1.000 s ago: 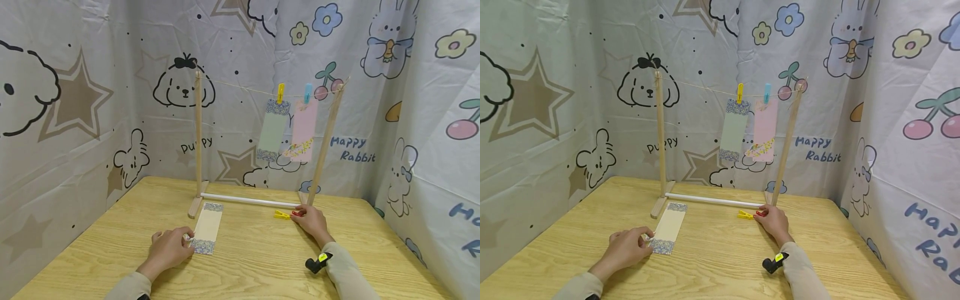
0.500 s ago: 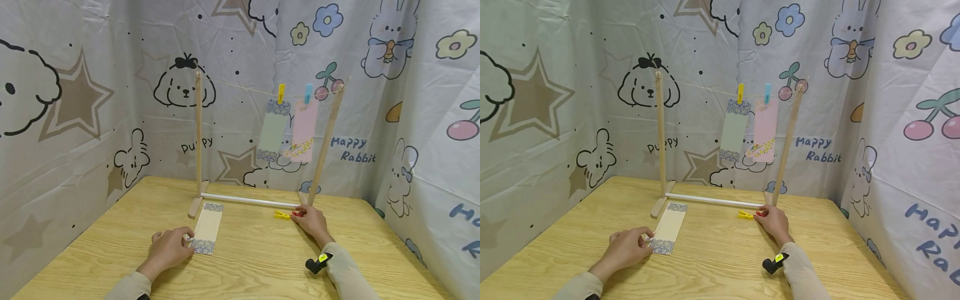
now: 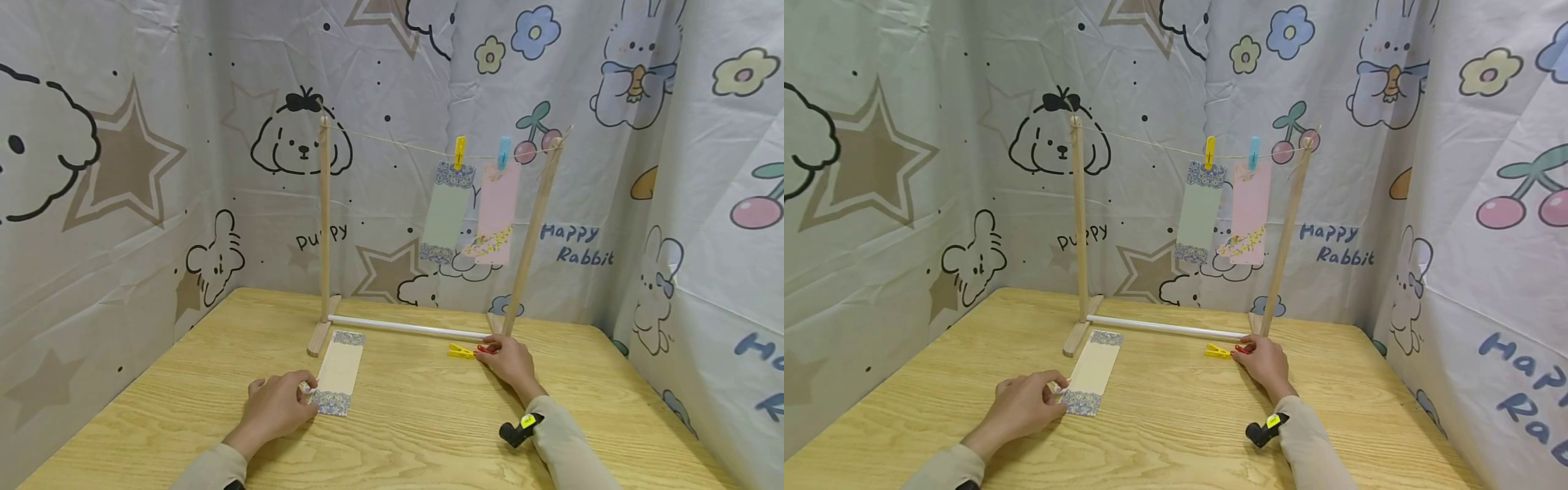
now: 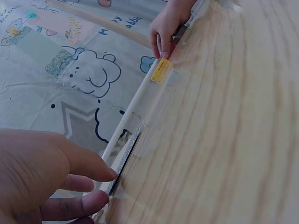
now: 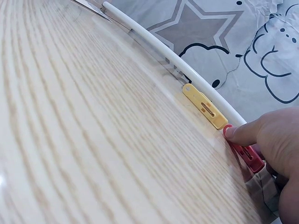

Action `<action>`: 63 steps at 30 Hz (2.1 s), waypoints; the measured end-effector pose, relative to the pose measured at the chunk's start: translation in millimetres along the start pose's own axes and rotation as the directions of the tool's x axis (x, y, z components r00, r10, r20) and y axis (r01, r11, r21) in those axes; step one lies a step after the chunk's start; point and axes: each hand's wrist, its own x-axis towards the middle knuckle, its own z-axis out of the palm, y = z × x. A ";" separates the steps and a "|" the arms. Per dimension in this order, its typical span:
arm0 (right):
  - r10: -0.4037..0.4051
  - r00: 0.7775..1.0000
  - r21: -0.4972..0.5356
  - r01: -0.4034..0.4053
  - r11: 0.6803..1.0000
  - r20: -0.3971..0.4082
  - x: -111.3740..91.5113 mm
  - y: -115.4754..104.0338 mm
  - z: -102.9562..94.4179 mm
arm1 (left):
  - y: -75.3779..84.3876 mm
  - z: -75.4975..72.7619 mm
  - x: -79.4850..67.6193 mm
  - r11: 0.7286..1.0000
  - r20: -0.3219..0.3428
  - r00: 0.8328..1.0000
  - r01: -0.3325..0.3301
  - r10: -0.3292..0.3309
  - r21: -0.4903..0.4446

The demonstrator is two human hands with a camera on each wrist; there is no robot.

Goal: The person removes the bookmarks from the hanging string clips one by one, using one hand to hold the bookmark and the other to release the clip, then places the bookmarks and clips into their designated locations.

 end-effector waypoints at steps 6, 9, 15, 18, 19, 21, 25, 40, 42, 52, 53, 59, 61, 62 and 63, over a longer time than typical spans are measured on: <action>0.001 1.000 0.004 -0.001 1.000 -0.005 0.5 0.9 0.9 | 0.6 -1.6 -0.2 1.000 -0.005 1.000 -0.010 0.010 0.002; 0.003 1.000 0.006 -0.003 1.000 -0.004 0.7 1.2 1.0 | 0.5 -1.8 -0.2 1.000 -0.004 1.000 -0.011 0.011 0.005; 0.005 1.000 0.019 -0.005 1.000 -0.002 1.2 1.2 0.1 | -0.9 -0.4 0.3 1.000 -0.006 1.000 0.000 0.000 0.007; 0.002 1.000 0.036 -0.002 0.999 0.000 1.3 1.2 -1.0 | -1.3 0.4 1.1 1.000 -0.014 1.000 -0.003 0.003 0.006; 0.001 1.000 0.044 -0.001 0.999 0.003 1.3 1.2 -1.4 | -0.9 0.3 1.2 1.000 -0.017 1.000 -0.006 0.006 0.005; 0.000 1.000 0.063 0.000 0.998 0.009 1.3 1.1 -2.1 | 0.0 0.1 1.5 1.000 -0.023 1.000 -0.014 0.014 -0.004; 0.002 1.000 0.097 -0.004 0.995 0.020 1.8 1.2 -2.2 | 2.1 -0.1 1.8 1.000 -0.036 0.999 -0.023 0.023 -0.013; -0.010 1.000 0.176 0.013 0.984 -0.021 7.7 -0.8 -4.4 | 2.6 3.8 2.9 0.996 -0.057 0.996 -0.072 0.069 -0.047; -0.020 0.999 0.179 0.025 0.984 -0.025 8.1 -0.9 -4.4 | 2.7 4.9 3.1 0.996 -0.053 0.996 -0.077 0.074 -0.052; -0.020 0.999 0.174 0.024 0.984 -0.025 10.0 -2.9 -7.7 | 3.4 6.6 4.0 0.994 -0.068 0.994 -0.092 0.088 -0.066; -0.019 1.000 0.177 0.023 0.984 -0.024 10.0 -3.6 -8.4 | 3.5 6.4 4.1 0.993 -0.070 0.994 -0.093 0.088 -0.072; 0.003 1.000 0.196 0.000 0.981 -0.018 10.2 -8.1 -11.8 | 3.8 5.5 4.1 0.988 -0.084 0.993 -0.099 0.089 -0.120; 0.012 1.000 0.203 -0.009 0.979 -0.011 9.5 -9.7 -13.0 | 4.4 5.0 4.9 0.987 -0.086 0.992 -0.098 0.088 -0.128; 0.013 1.000 0.206 -0.011 0.979 -0.006 9.1 -10.4 -13.6 | 4.6 4.8 5.5 0.986 -0.086 0.992 -0.098 0.087 -0.132; 0.015 1.000 0.210 -0.014 0.978 -0.001 8.5 -11.3 -14.1 | 4.9 4.6 6.3 0.987 -0.086 0.993 -0.094 0.083 -0.134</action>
